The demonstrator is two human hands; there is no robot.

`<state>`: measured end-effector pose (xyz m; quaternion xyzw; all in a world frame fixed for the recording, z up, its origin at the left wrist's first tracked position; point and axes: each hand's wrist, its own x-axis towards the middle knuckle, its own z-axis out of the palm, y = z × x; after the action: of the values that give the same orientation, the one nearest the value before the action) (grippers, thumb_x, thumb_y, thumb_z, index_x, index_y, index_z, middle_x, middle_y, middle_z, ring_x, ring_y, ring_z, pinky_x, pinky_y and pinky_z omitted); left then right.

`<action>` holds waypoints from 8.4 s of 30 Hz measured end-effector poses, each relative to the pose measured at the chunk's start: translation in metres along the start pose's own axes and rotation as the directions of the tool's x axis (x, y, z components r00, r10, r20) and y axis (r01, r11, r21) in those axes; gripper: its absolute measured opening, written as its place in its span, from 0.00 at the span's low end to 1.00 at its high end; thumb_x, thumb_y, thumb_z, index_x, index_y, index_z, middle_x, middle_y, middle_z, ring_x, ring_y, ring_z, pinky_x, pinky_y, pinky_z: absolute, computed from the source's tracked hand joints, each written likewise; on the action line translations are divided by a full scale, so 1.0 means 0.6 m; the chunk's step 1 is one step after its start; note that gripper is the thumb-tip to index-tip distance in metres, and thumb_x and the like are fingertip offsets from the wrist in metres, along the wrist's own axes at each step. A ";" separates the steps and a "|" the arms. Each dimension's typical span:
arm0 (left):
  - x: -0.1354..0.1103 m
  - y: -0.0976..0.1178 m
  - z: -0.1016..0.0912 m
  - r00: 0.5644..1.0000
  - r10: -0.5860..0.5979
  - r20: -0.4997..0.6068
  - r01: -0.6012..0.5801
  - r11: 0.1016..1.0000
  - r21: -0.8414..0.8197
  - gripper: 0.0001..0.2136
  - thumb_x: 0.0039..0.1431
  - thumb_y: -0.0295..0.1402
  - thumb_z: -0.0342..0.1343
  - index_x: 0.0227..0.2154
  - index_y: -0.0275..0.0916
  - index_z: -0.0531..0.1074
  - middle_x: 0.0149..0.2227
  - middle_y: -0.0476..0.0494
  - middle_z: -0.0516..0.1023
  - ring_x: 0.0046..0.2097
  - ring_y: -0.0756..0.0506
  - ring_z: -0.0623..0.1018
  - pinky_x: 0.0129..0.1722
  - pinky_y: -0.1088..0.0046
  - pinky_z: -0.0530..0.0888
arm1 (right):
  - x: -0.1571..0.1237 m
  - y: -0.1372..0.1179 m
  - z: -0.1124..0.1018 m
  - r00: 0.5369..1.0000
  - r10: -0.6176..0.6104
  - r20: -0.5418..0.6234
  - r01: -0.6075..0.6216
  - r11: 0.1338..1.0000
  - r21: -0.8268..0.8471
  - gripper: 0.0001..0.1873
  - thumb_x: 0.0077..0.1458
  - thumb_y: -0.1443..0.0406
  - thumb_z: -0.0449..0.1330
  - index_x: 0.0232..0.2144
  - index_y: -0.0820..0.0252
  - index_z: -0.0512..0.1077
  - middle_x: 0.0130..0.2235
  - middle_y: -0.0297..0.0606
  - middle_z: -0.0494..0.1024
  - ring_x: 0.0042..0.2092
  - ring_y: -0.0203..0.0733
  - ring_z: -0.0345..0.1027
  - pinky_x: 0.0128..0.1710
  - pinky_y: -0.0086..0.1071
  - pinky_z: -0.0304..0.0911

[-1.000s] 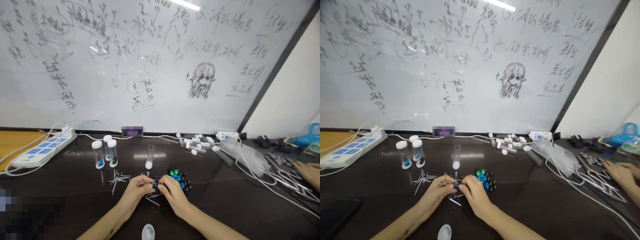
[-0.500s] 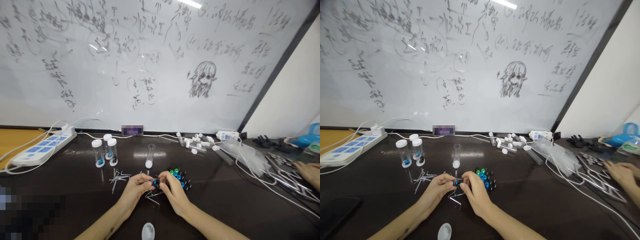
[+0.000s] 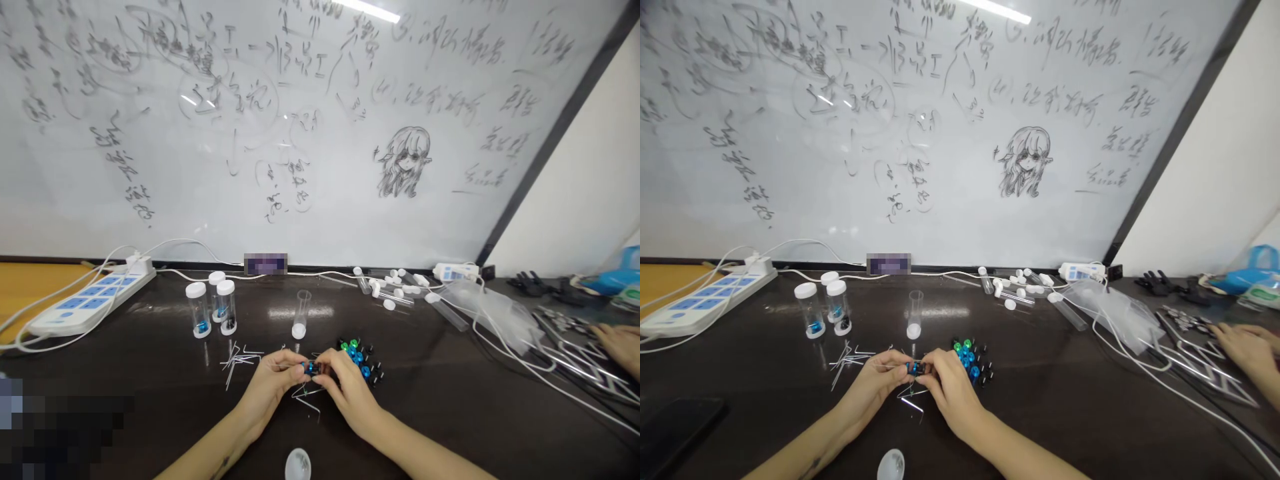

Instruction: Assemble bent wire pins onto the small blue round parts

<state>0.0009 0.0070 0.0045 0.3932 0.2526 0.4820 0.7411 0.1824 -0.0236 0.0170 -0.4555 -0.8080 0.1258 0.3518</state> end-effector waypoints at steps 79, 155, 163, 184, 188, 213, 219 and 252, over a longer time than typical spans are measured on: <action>-0.005 0.000 0.002 0.994 -0.028 0.102 0.022 0.998 0.065 0.06 0.43 0.25 0.66 0.27 0.34 0.76 0.29 0.45 0.78 0.33 0.49 0.75 0.37 0.72 0.72 | 0.000 0.017 0.005 0.996 -0.028 0.087 0.018 0.993 0.115 0.27 0.67 0.56 0.39 0.20 0.60 0.63 0.20 0.31 0.65 0.24 0.35 0.61 0.27 0.27 0.54; -0.006 0.007 0.005 0.999 -0.014 0.049 0.014 1.000 0.005 0.07 0.45 0.29 0.66 0.29 0.36 0.75 0.29 0.46 0.78 0.33 0.49 0.76 0.39 0.74 0.70 | 0.000 0.013 0.005 0.998 -0.009 -0.068 0.018 0.990 0.138 0.06 0.59 0.64 0.57 0.40 0.57 0.66 0.30 0.33 0.71 0.31 0.38 0.66 0.33 0.30 0.62; -0.006 0.006 0.004 0.999 -0.016 0.044 0.016 1.000 0.003 0.06 0.45 0.29 0.66 0.27 0.35 0.75 0.29 0.45 0.78 0.33 0.50 0.76 0.40 0.74 0.70 | -0.003 0.017 0.009 0.995 -0.028 -0.093 0.041 0.989 0.141 0.13 0.56 0.66 0.60 0.44 0.56 0.64 0.34 0.34 0.71 0.31 0.39 0.66 0.34 0.31 0.63; 0.000 0.002 0.000 0.999 -0.017 0.042 0.018 1.000 -0.019 0.05 0.47 0.28 0.65 0.29 0.35 0.77 0.30 0.46 0.78 0.35 0.50 0.76 0.42 0.74 0.71 | -0.001 0.013 0.007 0.993 -0.058 -0.102 0.070 0.990 0.119 0.08 0.60 0.68 0.55 0.43 0.55 0.66 0.36 0.37 0.71 0.35 0.41 0.66 0.38 0.34 0.63; -0.001 0.004 0.000 0.998 -0.023 0.051 0.024 1.000 -0.013 0.04 0.48 0.27 0.64 0.29 0.35 0.76 0.31 0.45 0.78 0.35 0.50 0.76 0.42 0.75 0.71 | -0.002 0.015 0.007 0.993 -0.057 -0.100 0.069 0.991 0.118 0.08 0.60 0.68 0.56 0.42 0.55 0.66 0.37 0.37 0.72 0.35 0.42 0.66 0.39 0.35 0.62; 0.002 0.000 0.000 0.999 -0.008 0.046 0.008 1.000 -0.004 0.04 0.49 0.27 0.63 0.29 0.34 0.76 0.31 0.45 0.77 0.36 0.50 0.75 0.42 0.74 0.72 | 0.000 0.007 0.001 0.991 -0.094 -0.099 0.104 0.990 0.097 0.08 0.59 0.71 0.56 0.40 0.56 0.67 0.35 0.36 0.71 0.36 0.41 0.65 0.41 0.35 0.60; -0.001 -0.002 0.000 0.999 0.001 0.037 -0.002 1.000 0.016 0.04 0.47 0.26 0.65 0.27 0.34 0.76 0.30 0.45 0.78 0.34 0.50 0.76 0.39 0.75 0.72 | -0.002 0.011 0.004 0.994 -0.060 -0.089 0.069 0.993 0.099 0.08 0.58 0.70 0.57 0.41 0.56 0.67 0.35 0.35 0.71 0.36 0.41 0.65 0.40 0.34 0.60; 0.000 0.000 0.000 0.999 -0.034 0.018 0.034 0.999 -0.003 0.06 0.43 0.28 0.67 0.25 0.34 0.75 0.27 0.46 0.78 0.31 0.50 0.76 0.37 0.74 0.72 | 0.000 0.011 0.002 0.994 -0.074 -0.077 0.080 0.994 0.078 0.05 0.60 0.68 0.56 0.39 0.56 0.67 0.34 0.36 0.71 0.35 0.42 0.65 0.39 0.36 0.60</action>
<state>0.0010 0.0073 0.0047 0.3918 0.2519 0.4664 0.7520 0.1859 -0.0200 0.0127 -0.4136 -0.8056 0.1278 0.4045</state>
